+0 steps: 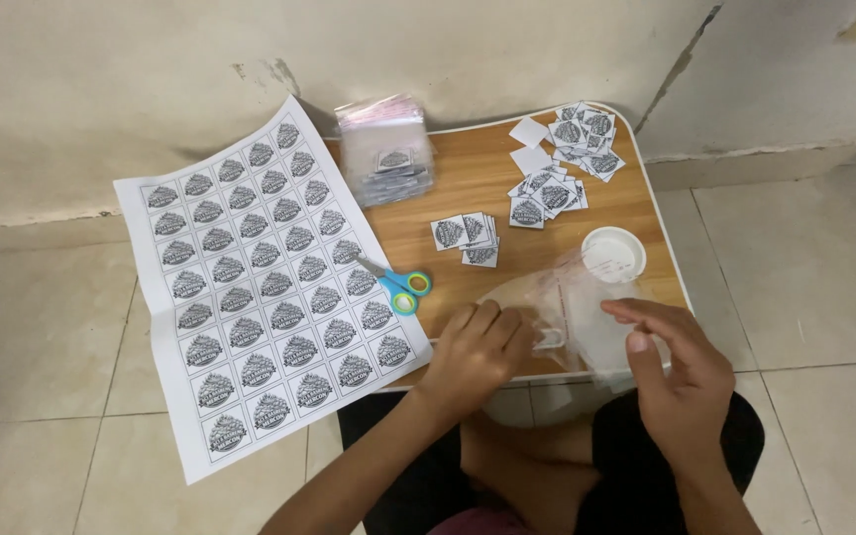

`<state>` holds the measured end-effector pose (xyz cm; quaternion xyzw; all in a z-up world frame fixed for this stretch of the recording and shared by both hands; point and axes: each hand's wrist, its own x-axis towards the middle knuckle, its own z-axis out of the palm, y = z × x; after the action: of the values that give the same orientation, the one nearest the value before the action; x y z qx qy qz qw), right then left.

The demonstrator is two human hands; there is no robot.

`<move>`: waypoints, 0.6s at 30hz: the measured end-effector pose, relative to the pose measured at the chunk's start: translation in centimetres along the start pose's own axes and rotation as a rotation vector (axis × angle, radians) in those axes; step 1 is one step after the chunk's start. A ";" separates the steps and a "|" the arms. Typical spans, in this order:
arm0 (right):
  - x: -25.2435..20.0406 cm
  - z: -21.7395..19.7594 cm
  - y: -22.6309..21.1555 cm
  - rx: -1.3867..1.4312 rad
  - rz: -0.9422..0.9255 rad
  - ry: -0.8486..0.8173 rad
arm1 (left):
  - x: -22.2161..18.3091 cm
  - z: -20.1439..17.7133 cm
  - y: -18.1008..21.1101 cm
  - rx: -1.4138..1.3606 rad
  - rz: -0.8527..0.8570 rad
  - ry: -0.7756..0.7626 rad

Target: Placing individual stickers into small plastic bags for packaging.

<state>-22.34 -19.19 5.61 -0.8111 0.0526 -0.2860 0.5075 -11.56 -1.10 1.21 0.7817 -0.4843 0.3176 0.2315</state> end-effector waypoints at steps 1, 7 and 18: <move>0.1 -0.1 -0.1 -0.047 -0.059 0.014 | 0.1 -0.1 -0.1 0.032 0.059 -0.042; 1.4 0.1 0.7 -0.332 -0.253 -0.236 | 0.7 0.5 -0.8 0.179 0.189 -0.064; 1.1 1.1 2.6 -0.436 -0.241 -0.306 | 1.1 1.3 -0.3 0.172 0.215 0.002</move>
<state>-20.34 -19.94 3.51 -0.9352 -0.0610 -0.2006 0.2854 -10.60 -2.55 1.11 0.7420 -0.5358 0.3817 0.1289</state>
